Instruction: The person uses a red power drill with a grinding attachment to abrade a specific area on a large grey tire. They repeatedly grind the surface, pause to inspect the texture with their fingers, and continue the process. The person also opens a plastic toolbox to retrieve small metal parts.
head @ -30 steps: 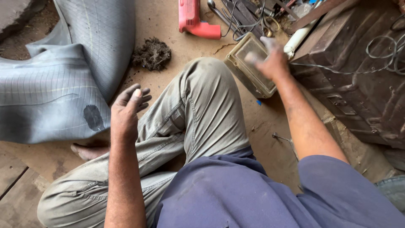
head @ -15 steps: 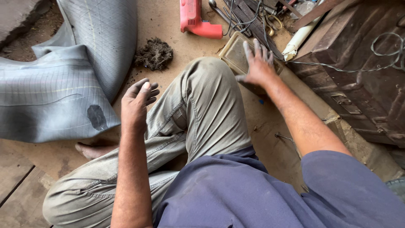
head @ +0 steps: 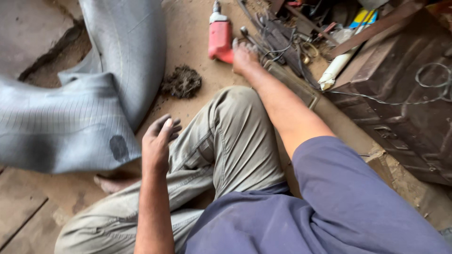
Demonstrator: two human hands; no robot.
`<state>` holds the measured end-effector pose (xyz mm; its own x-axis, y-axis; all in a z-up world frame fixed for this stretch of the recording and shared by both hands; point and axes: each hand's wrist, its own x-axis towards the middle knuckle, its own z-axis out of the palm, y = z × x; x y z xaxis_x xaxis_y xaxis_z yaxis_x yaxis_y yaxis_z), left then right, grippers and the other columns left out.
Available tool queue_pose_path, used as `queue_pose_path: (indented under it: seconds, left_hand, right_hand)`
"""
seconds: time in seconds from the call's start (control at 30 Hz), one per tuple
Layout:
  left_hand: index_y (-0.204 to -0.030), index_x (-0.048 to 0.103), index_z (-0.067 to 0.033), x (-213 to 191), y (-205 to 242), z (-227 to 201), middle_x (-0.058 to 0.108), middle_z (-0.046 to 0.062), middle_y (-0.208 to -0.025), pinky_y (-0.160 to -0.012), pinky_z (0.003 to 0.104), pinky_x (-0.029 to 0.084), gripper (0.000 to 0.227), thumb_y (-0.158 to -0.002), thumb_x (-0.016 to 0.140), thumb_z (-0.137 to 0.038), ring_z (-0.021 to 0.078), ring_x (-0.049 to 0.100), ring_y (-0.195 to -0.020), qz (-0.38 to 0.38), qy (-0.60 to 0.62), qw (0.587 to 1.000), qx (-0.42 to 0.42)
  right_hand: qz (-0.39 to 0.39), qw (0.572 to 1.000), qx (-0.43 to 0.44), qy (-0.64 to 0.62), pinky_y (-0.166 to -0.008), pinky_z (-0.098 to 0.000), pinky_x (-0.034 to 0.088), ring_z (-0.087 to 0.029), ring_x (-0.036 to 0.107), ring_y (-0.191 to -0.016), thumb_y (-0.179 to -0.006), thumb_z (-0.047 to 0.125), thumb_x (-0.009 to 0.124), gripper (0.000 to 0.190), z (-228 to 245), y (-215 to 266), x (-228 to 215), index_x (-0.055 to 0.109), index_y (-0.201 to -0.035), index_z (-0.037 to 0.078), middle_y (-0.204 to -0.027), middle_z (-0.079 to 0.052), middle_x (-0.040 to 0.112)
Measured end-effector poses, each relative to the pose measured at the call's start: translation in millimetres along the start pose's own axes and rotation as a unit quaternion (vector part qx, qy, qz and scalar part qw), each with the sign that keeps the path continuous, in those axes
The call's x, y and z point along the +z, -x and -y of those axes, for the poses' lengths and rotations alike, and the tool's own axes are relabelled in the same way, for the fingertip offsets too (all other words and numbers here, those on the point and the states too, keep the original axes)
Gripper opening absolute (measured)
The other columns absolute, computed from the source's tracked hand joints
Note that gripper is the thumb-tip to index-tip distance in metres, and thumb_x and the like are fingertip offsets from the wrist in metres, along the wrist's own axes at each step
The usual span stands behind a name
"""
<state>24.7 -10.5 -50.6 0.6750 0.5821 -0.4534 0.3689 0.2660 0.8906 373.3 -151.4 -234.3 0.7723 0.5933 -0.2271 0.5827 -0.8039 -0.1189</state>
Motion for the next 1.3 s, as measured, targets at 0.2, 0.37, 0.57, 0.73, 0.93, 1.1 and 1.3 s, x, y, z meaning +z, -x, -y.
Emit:
queue_pose_path:
  seconds: [0.2, 0.37, 0.57, 0.73, 0.93, 1.1, 1.3]
  left_hand:
    - [-0.132, 0.062, 0.0036, -10.7, 1.9, 8.1, 0.075, 0.016, -0.115, -0.086, 0.032, 0.056, 0.044, -0.099, 0.065, -0.025, 0.0232, 0.072, -0.101, 0.001, 0.011, 1.000, -0.010]
    - [-0.130, 0.063, 0.0009, -15.8, 6.3, -2.9, 0.075, 0.015, -0.116, -0.091, 0.033, 0.057, 0.040, -0.098, 0.065, -0.024, 0.0219, 0.073, -0.104, -0.002, 0.002, 1.000, -0.021]
    - [-0.130, 0.062, 0.0003, -20.0, 1.6, -1.0, 0.074, 0.016, -0.116, -0.091, 0.035, 0.057, 0.038, -0.100, 0.064, -0.023, 0.0234, 0.073, -0.104, 0.011, 0.036, 0.999, -0.024]
    - [-0.131, 0.062, 0.0017, -21.6, 7.4, -4.4, 0.073, 0.018, -0.116, -0.089, 0.036, 0.058, 0.038, -0.102, 0.064, -0.023, 0.0240, 0.072, -0.102, 0.032, 0.039, 0.998, 0.022]
    - [-0.134, 0.060, 0.0044, -17.7, 12.5, -19.2, 0.073, 0.017, -0.118, -0.089, 0.033, 0.057, 0.041, -0.103, 0.062, -0.022, 0.0227, 0.072, -0.103, 0.033, 0.028, 0.999, 0.024]
    - [-0.140, 0.057, 0.0065, 19.2, 4.1, -52.7, 0.073, 0.018, -0.121, -0.090, 0.031, 0.056, 0.050, -0.101, 0.066, -0.024, 0.0229, 0.071, -0.104, 0.055, -0.031, 0.995, 0.072]
    - [-0.139, 0.059, 0.0010, 128.7, -12.4, -86.0, 0.072, 0.017, -0.127, -0.096, 0.036, 0.059, 0.049, -0.098, 0.069, -0.023, 0.0226, 0.072, -0.111, 0.133, -0.130, 0.970, 0.159]
  right_hand:
    - [-0.213, 0.953, -0.175, 0.129, -0.085, -0.0470, 0.042, -0.032, 0.061, -0.099, -0.075, 0.012, 0.070, 0.049, -18.9, 15.8, -32.4, 0.061, -0.123, 0.004, -0.101, -0.013, 0.065]
    - [-0.334, 0.926, -0.160, 0.072, -0.081, -0.0481, 0.040, -0.029, 0.057, -0.095, -0.084, 0.007, 0.069, 0.044, -85.2, 118.7, -96.6, 0.061, -0.127, 0.003, -0.098, -0.009, 0.058]
    - [-0.460, 0.886, 0.048, 0.012, -0.096, -0.0509, 0.048, -0.039, 0.060, -0.113, -0.088, 0.013, 0.080, 0.046, -183.4, 218.9, -147.9, 0.056, -0.125, 0.002, -0.121, -0.019, 0.061]
    - [-0.443, 0.848, 0.288, -0.034, -0.096, -0.0546, 0.051, -0.046, 0.064, -0.112, -0.083, 0.015, 0.074, 0.058, -310.6, 235.5, -148.7, 0.055, -0.138, 0.006, -0.121, -0.021, 0.069]
    - [-0.419, 0.792, 0.442, 0.044, -0.086, -0.0556, 0.052, -0.045, 0.066, -0.103, -0.082, 0.022, 0.081, 0.073, -403.9, 277.4, -106.1, 0.047, -0.145, 0.004, -0.117, -0.023, 0.066]
    - [-0.275, 0.806, 0.520, 0.076, -0.091, -0.0561, 0.050, -0.046, 0.062, -0.111, -0.087, 0.030, 0.081, 0.081, -424.2, 326.2, -86.4, 0.042, -0.151, -0.001, -0.130, -0.027, 0.059]
    - [-0.237, 0.873, 0.417, 0.086, -0.105, -0.0618, 0.039, -0.052, 0.048, -0.128, -0.094, 0.036, 0.079, 0.073, -398.2, 315.6, -81.2, 0.047, -0.146, -0.002, -0.139, -0.032, 0.052]
